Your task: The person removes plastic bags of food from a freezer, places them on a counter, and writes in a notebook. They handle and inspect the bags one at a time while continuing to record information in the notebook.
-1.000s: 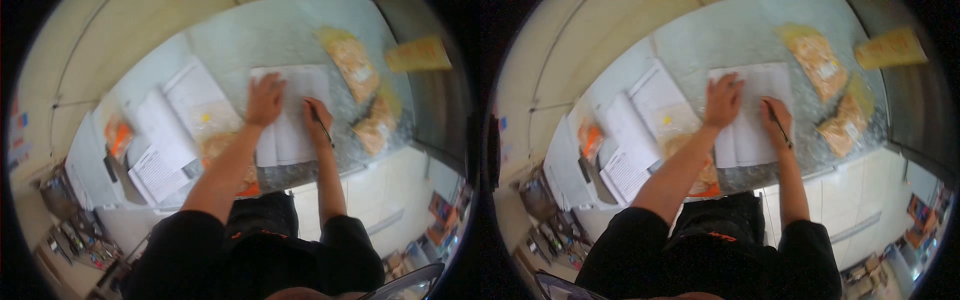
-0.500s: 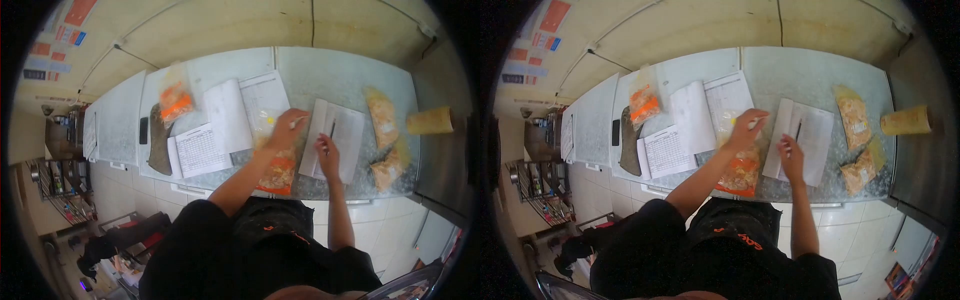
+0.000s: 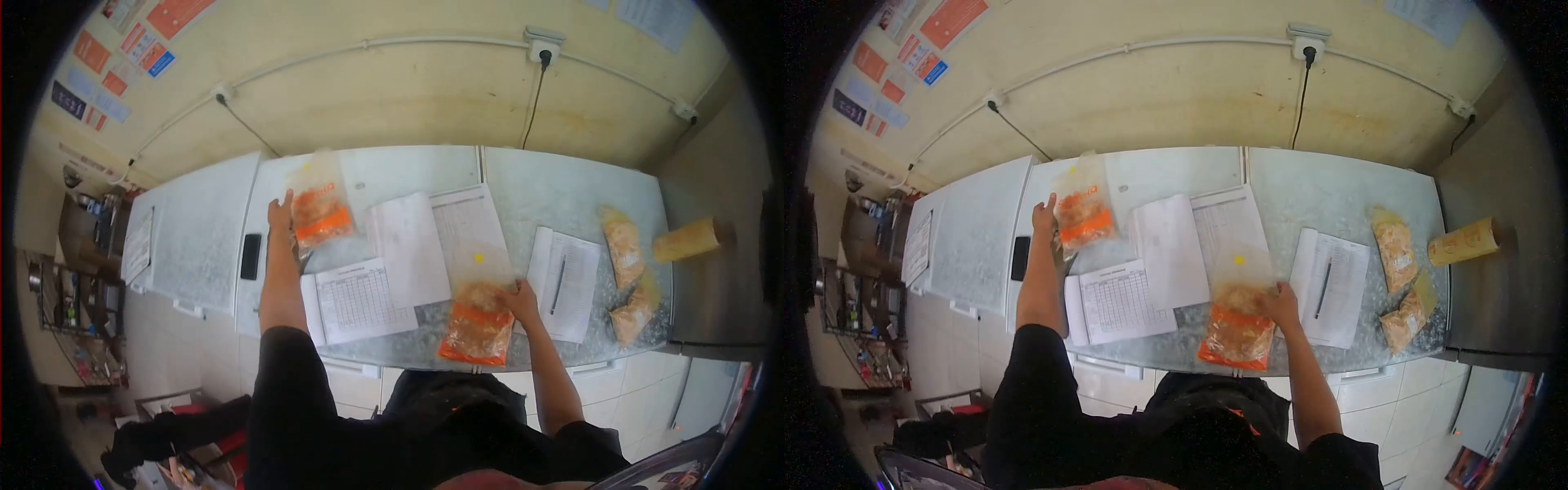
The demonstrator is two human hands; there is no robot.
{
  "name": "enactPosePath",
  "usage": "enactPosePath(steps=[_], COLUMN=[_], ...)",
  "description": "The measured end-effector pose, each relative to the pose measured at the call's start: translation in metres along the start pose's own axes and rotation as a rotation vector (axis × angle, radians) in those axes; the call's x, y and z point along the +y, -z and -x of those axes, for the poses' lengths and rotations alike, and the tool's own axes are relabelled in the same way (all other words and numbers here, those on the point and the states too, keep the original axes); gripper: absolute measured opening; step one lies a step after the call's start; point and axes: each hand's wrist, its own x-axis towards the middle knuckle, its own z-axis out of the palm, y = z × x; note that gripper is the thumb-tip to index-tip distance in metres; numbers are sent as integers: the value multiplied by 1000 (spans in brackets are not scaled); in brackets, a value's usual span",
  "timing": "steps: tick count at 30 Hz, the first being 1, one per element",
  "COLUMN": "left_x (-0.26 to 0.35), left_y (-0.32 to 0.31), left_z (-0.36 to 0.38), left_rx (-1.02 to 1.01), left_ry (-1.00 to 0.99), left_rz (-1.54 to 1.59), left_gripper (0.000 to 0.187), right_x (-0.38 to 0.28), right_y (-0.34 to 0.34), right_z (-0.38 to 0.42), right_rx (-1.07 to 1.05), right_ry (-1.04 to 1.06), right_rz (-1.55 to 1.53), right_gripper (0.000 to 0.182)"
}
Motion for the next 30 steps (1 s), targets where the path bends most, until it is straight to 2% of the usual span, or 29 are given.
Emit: enactPosePath(steps=[3,5,8,11,14,15,18,19,21,24,28,30], left_x=[31,27,21,20,35,41,72,83,106,163,252,278], left_y=[-6,-23,-36,-32,-3,11,64,78,102,137,171,168], left_z=[-39,-38,-37,-39,-17,-6,45,63,101,153,224,252], left_rx=[-366,-440,-445,-423,-450,-474,-571,-609,-668,-611,-583,-785], left_ry=[399,386,286,190,107,83,8,-27,-125,-406,-525,-498], left_rz=[-227,-270,-143,165,608,757,1033,1082,1104,736,748,873], left_gripper=[69,64,56,49,42,40,33,31,28,24,22,19], right_x=[-18,-19,17,13,-20,-33,-56,-61,-71,-87,-77,-63], right_y=[6,5,-18,-42,-8,-2,13,16,19,34,55,73], right_z=[10,10,1,27,70,88,147,165,201,249,299,320], right_rx=[-81,-78,70,353,134,230,173,190,222,169,315,407], right_ry=[-94,-124,-196,-42,-137,-23,-46,4,104,38,142,108], right_rz=[-185,-110,-170,-549,-531,-454,-434,-400,-330,-376,-318,-398], right_gripper=[49,43,35,19,22,19,16,15,15,15,17,18])
